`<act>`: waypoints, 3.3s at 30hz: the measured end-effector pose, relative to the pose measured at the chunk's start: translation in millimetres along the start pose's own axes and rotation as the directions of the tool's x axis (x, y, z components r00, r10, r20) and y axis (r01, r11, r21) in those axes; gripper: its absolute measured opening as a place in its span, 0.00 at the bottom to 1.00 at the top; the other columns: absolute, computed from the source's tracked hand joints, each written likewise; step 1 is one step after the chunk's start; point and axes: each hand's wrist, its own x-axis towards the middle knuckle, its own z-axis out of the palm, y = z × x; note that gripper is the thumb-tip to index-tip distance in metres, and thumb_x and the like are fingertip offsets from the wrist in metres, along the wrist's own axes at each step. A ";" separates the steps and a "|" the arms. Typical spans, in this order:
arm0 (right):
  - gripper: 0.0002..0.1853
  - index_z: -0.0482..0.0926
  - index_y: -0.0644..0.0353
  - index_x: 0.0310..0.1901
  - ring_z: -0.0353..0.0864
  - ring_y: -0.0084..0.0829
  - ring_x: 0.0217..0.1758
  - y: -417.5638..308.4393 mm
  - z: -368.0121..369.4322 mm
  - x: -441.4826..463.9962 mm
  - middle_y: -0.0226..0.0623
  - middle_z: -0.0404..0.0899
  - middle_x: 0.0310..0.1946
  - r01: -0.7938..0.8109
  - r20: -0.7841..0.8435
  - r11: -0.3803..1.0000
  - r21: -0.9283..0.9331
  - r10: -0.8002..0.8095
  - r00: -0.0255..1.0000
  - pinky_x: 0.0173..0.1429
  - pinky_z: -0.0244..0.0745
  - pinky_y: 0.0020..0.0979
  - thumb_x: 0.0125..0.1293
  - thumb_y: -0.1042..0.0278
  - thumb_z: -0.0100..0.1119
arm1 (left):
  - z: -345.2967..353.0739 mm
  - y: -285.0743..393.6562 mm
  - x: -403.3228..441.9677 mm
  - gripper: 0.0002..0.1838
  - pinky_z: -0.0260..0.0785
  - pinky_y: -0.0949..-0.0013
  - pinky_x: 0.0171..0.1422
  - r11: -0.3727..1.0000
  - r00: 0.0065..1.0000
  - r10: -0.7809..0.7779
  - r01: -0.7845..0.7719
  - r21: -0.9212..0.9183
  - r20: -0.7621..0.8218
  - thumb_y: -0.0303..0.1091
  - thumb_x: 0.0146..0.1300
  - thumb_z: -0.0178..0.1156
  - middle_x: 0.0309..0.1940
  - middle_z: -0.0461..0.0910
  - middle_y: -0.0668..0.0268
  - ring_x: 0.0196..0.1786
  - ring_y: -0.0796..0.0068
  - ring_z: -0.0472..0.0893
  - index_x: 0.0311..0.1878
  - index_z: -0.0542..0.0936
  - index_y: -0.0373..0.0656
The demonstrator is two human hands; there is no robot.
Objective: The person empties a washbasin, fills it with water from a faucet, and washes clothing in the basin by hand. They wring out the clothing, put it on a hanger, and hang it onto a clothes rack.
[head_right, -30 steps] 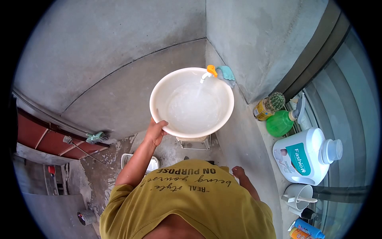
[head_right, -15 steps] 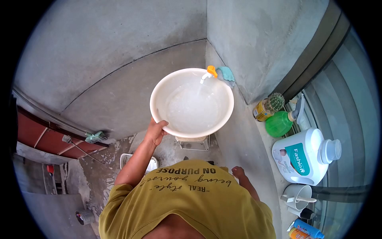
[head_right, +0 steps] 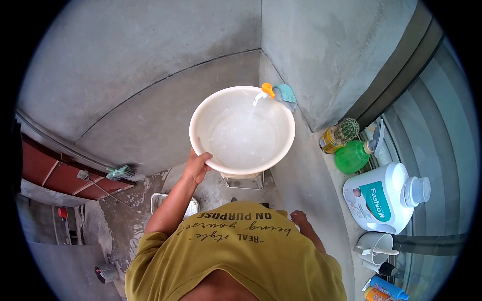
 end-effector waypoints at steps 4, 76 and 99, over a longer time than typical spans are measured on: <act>0.10 0.82 0.55 0.34 0.83 0.31 0.32 2.8 0.0 2.0 0.36 0.83 0.28 0.012 0.026 0.999 -0.030 -0.011 1.000 0.40 0.77 0.31 0.57 0.62 0.54 | -0.6 0.2 1.1 0.39 0.83 0.61 0.36 1.000 1.000 -0.002 0.002 0.003 0.004 0.18 0.51 0.49 0.56 0.66 0.50 0.49 0.55 0.79 0.68 0.48 0.43; 0.05 0.78 0.62 0.37 0.73 0.24 0.27 -315.2 -123.1 -44.4 0.34 0.77 0.29 0.740 -0.788 0.672 -0.028 -0.470 0.397 0.32 0.69 0.24 0.61 0.79 0.53 | -2.8 -8.4 3.8 0.39 0.83 0.62 0.35 1.000 1.000 -0.004 0.005 -0.008 0.011 0.19 0.52 0.49 0.55 0.67 0.51 0.48 0.55 0.79 0.68 0.49 0.45; 0.12 0.78 0.56 0.43 0.71 0.32 0.57 -492.3 -267.9 117.5 0.31 0.75 0.51 0.517 0.436 -0.198 -0.833 -0.810 0.392 0.58 0.71 0.30 0.57 0.76 0.50 | -9.0 -8.8 6.3 0.39 0.83 0.63 0.34 0.998 0.999 0.031 -0.030 -0.053 0.018 0.18 0.49 0.49 0.55 0.66 0.52 0.50 0.56 0.78 0.67 0.50 0.45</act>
